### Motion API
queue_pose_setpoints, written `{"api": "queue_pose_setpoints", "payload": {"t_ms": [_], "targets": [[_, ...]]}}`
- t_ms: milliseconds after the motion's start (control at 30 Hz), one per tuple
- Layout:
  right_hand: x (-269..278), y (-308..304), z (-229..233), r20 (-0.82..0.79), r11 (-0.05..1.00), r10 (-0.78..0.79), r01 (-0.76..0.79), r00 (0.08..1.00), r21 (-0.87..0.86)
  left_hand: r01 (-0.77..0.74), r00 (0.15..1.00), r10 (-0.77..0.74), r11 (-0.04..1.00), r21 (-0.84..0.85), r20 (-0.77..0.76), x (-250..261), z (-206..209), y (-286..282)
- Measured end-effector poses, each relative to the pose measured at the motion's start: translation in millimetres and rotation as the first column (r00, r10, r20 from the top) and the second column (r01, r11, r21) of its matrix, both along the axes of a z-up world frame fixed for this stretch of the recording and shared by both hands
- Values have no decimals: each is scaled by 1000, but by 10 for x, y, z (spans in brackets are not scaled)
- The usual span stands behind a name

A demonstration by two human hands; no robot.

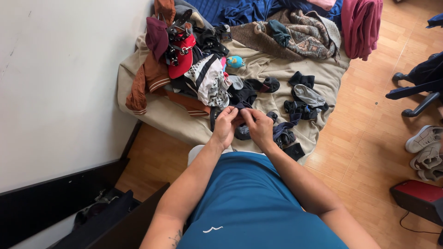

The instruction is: The person sits on the floor next to a bed covered with a large pile of clothing and sorts items by type. They pick up socks and pair them, stretch out a belt, and stack shirts, jackets, and caps into separate groups on the bed.

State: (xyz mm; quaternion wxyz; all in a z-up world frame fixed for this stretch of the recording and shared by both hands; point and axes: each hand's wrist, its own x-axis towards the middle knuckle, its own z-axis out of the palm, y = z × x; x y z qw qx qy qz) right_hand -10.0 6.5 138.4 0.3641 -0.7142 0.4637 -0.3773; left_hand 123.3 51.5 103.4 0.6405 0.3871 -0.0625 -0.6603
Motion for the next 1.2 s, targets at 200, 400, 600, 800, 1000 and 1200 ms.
{"api": "queue_pose_setpoints", "payload": {"t_ms": [200, 400, 600, 800, 1000, 1200], "targets": [[-5, -84, -412, -16, 904, -174, 166, 985, 395, -346, 929, 315, 925, -155, -193, -22, 49, -6], [-139, -146, -114, 686, 480, -535, -490, 493, 727, -225, 974, 226, 974, -20, 35, -85, -181, 18], [-121, 39, 170, 735, 74, -555, -857, 390, 510, -205, 712, 207, 975, -84, 671, -6, -705, -68], [-396, -98, -411, 767, 417, -222, -653, 602, 633, -179, 971, 175, 984, 15, 161, -47, 79, 76], [-375, 109, -234, 742, 469, -201, -602, 640, 647, -109, 966, 115, 993, 38, -233, -20, 366, 210], [-383, 228, 175, 776, 505, -343, -592, 530, 628, -101, 682, 128, 992, -80, 720, -67, -35, 225]]}}
